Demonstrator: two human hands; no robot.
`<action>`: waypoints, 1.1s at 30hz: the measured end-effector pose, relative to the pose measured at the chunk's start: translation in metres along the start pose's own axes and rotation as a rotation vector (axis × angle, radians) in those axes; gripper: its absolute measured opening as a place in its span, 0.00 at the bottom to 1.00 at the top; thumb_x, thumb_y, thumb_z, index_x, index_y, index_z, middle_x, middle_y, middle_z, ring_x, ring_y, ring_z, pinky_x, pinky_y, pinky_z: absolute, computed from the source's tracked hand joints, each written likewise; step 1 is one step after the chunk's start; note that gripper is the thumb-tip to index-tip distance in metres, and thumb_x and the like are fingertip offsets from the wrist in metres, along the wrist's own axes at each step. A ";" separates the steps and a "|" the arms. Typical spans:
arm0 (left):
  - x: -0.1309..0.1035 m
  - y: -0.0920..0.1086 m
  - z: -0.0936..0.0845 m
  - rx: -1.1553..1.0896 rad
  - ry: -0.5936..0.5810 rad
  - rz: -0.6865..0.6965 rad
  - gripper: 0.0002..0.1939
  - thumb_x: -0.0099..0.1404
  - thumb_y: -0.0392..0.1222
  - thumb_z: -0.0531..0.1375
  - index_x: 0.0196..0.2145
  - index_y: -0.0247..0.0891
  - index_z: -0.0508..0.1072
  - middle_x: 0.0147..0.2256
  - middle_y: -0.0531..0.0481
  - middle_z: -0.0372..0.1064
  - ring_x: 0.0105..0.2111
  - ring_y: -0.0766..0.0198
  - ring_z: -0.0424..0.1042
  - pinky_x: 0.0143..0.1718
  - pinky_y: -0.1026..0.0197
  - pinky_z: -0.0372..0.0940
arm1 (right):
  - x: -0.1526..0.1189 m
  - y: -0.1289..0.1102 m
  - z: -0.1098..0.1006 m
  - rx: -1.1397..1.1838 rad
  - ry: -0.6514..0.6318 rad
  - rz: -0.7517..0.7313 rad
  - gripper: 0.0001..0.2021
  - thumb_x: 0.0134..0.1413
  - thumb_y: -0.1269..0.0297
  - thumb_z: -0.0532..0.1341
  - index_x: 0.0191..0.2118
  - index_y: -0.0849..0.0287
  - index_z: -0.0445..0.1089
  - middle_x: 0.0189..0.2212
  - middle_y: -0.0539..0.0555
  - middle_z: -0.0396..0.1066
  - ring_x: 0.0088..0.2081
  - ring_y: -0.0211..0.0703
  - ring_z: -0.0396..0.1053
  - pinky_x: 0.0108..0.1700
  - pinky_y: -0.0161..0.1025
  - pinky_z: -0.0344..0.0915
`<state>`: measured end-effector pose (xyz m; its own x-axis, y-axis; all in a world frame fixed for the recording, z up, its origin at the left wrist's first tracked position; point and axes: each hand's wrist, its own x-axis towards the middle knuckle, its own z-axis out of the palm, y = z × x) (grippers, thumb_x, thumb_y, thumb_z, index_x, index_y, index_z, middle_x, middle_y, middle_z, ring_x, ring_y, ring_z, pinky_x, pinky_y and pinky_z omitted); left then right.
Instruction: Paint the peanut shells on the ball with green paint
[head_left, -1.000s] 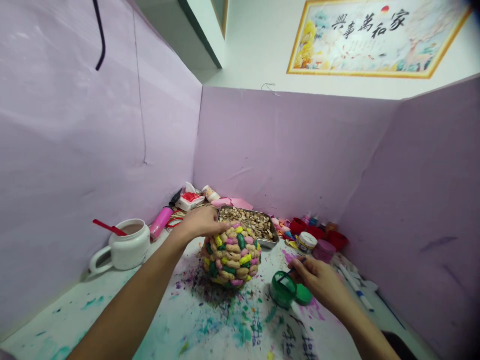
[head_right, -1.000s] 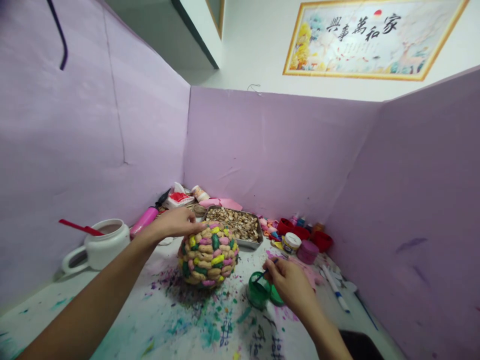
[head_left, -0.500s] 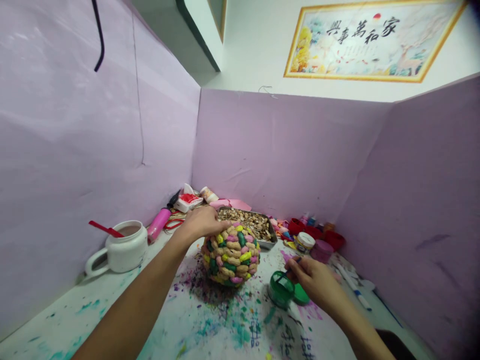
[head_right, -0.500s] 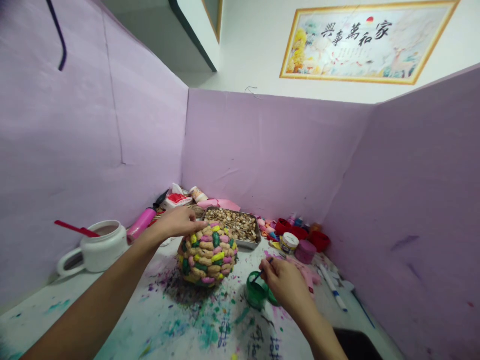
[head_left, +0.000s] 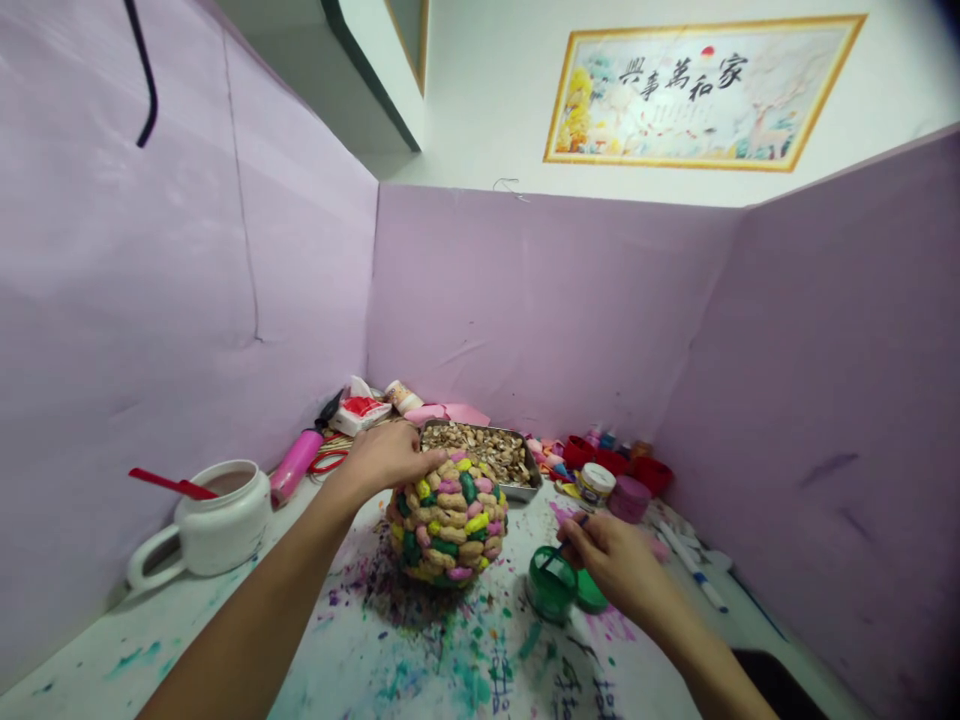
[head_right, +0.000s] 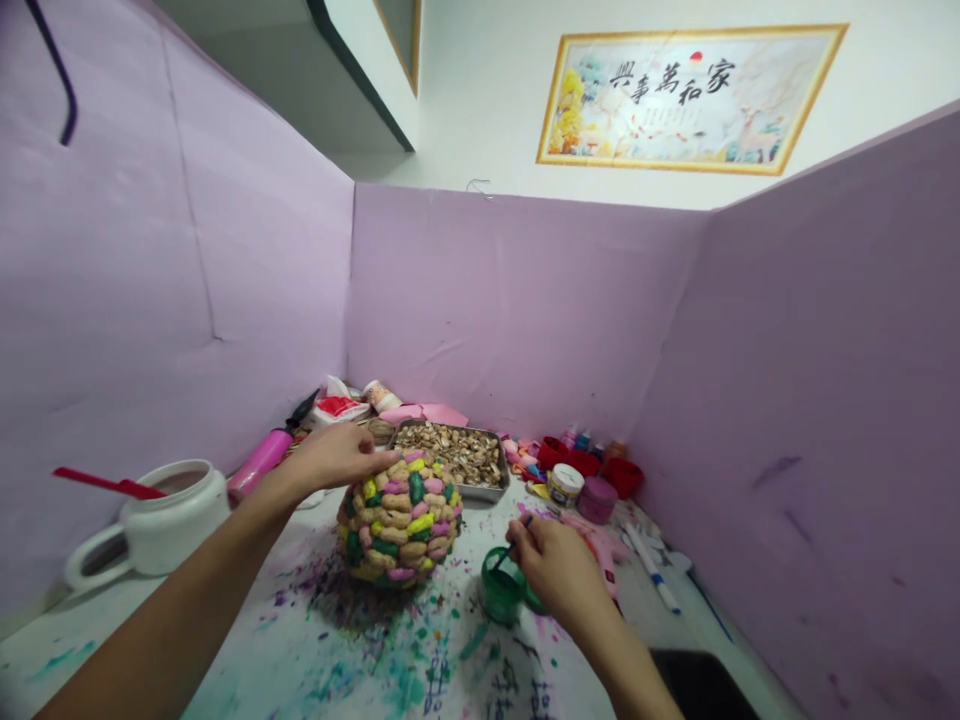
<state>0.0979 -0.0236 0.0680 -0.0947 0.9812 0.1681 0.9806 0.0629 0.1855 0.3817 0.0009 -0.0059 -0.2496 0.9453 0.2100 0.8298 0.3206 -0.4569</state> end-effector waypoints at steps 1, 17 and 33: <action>0.000 0.000 0.000 0.005 -0.001 0.006 0.30 0.56 0.67 0.47 0.23 0.40 0.75 0.27 0.44 0.75 0.30 0.53 0.72 0.26 0.60 0.56 | 0.000 -0.001 0.000 -0.001 0.001 -0.009 0.19 0.57 0.59 0.48 0.18 0.57 0.65 0.20 0.55 0.75 0.24 0.44 0.69 0.26 0.36 0.55; 0.001 0.002 -0.004 0.029 -0.057 0.026 0.30 0.58 0.66 0.47 0.20 0.39 0.71 0.24 0.46 0.73 0.27 0.55 0.71 0.21 0.61 0.50 | -0.003 -0.004 -0.010 -0.019 0.037 0.036 0.19 0.57 0.62 0.51 0.18 0.58 0.67 0.19 0.55 0.75 0.23 0.41 0.68 0.26 0.35 0.54; 0.001 0.002 -0.002 0.029 -0.047 0.033 0.31 0.58 0.66 0.46 0.19 0.39 0.72 0.24 0.45 0.73 0.28 0.55 0.72 0.23 0.61 0.53 | -0.004 -0.004 -0.009 0.074 0.049 0.060 0.18 0.55 0.60 0.51 0.17 0.56 0.64 0.17 0.54 0.73 0.19 0.40 0.65 0.21 0.35 0.52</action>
<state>0.0990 -0.0229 0.0707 -0.0546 0.9903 0.1279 0.9877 0.0347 0.1527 0.3837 -0.0043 0.0027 -0.1743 0.9596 0.2209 0.8027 0.2684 -0.5326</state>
